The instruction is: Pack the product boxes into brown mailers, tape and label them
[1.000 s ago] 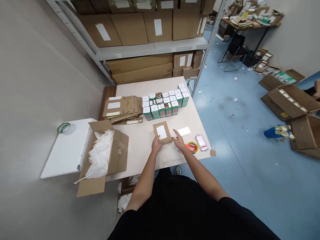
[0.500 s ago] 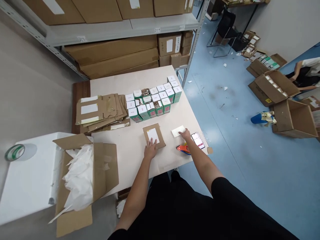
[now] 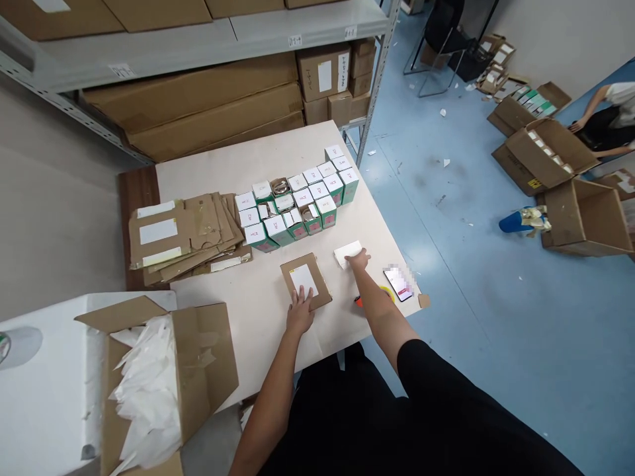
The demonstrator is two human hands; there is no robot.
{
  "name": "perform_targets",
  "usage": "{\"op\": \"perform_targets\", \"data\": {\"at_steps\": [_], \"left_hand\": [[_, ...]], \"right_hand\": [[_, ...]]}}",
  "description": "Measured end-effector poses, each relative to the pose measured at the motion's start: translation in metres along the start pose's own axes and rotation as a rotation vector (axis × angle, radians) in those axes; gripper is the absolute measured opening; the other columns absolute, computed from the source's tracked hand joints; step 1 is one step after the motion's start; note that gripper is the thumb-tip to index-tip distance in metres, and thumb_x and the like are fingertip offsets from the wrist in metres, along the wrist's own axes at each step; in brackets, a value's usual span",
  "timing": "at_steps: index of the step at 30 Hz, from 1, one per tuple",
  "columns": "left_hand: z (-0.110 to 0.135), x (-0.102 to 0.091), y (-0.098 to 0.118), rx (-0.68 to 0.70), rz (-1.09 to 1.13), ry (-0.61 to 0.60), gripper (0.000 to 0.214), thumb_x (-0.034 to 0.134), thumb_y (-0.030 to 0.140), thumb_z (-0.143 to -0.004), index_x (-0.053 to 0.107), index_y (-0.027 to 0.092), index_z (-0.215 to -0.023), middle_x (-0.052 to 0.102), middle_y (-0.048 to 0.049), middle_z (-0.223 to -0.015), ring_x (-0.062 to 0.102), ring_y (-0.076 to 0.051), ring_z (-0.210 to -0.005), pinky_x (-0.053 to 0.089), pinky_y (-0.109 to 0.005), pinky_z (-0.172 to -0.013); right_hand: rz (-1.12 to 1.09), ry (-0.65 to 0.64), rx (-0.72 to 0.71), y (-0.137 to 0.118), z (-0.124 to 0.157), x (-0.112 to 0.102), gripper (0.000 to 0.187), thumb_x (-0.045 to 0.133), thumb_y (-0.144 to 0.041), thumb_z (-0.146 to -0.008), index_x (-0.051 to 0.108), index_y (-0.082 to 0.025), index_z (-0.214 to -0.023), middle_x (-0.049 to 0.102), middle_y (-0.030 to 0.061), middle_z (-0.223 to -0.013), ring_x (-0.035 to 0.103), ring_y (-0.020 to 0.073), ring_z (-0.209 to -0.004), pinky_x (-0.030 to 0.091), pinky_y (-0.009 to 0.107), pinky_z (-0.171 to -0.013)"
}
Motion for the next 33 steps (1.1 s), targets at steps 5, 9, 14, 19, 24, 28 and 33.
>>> {"op": "perform_targets", "data": {"at_steps": [5,9,14,19,24,28,33], "left_hand": [[0.0,0.001,-0.001,0.015,-0.001,0.011,0.085,0.056,0.027,-0.093,0.015,0.036,-0.166,-0.004,-0.0032,-0.175,-0.005,-0.035,-0.16,0.031,-0.054,-0.12],[0.001,0.002,-0.001,0.019,0.006,0.012,0.085,0.055,0.025,-0.092,0.016,0.036,-0.166,-0.003,-0.0022,-0.174,-0.005,-0.035,-0.16,0.032,-0.053,-0.12],[0.0,0.001,0.002,0.016,0.054,0.033,0.086,0.056,0.021,-0.09,0.019,0.032,-0.166,-0.003,-0.0019,-0.174,-0.006,-0.035,-0.16,0.033,-0.05,-0.121],[-0.001,-0.002,0.003,0.015,0.065,0.041,0.087,0.057,0.021,-0.088,0.02,0.032,-0.166,0.0,-0.0029,-0.174,-0.004,-0.035,-0.16,0.035,-0.05,-0.12],[0.002,-0.012,0.005,-0.014,0.05,0.02,0.081,0.061,0.027,-0.089,0.029,0.032,-0.164,0.006,-0.0057,-0.174,0.002,-0.037,-0.16,0.035,-0.054,-0.119],[0.0,-0.035,0.028,-0.042,0.179,0.207,0.057,0.063,0.033,-0.09,0.058,0.023,-0.147,0.033,-0.0131,-0.167,0.019,-0.04,-0.157,0.029,-0.056,-0.122],[-0.018,-0.064,0.098,0.034,0.854,0.32,0.044,0.066,0.054,-0.088,0.075,0.022,-0.115,0.073,-0.0121,-0.125,0.066,-0.03,-0.119,0.049,-0.043,-0.104]], "right_hand": [[-0.111,0.097,0.282,0.008,-0.004,-0.012,0.08,0.08,-0.048,-0.078,0.041,-0.018,-0.141,0.048,0.0213,-0.14,0.062,0.0286,-0.111,0.052,0.035,-0.089],[-0.159,0.24,0.234,0.02,0.006,-0.024,0.07,0.08,-0.042,-0.079,0.049,-0.019,-0.137,0.053,0.0198,-0.138,0.057,0.0336,-0.122,0.051,0.035,-0.093],[-0.11,0.209,0.093,0.033,0.013,-0.04,0.046,0.059,-0.034,-0.096,0.057,-0.01,-0.134,0.056,0.0196,-0.14,0.057,0.0286,-0.121,0.045,0.031,-0.097],[-0.036,0.222,-0.074,0.033,0.024,-0.056,0.04,0.039,-0.027,-0.103,0.066,-0.017,-0.131,0.054,0.0127,-0.15,0.052,0.0224,-0.133,0.04,0.026,-0.104],[-0.027,0.226,-0.136,0.023,0.043,-0.066,0.038,0.04,-0.03,-0.102,0.071,-0.02,-0.121,0.07,0.01,-0.129,0.059,0.0235,-0.122,0.043,0.029,-0.102],[-0.048,0.299,-0.271,0.01,0.068,-0.073,0.03,0.044,-0.031,-0.101,0.071,-0.02,-0.1,0.073,0.0086,-0.105,0.063,0.0219,-0.098,0.045,0.027,-0.086],[-0.037,0.513,-0.591,-0.005,0.11,-0.069,0.021,0.046,-0.016,-0.092,0.064,-0.021,-0.082,0.065,0.0059,-0.085,0.057,0.0196,-0.077,0.037,0.027,-0.067]]}}
Point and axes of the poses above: each hand's wrist, its own z-axis away from the middle knuckle, its own x-axis out of the palm, y = z × x, the point moved 5 cm from there along -z, towards the middle knuckle
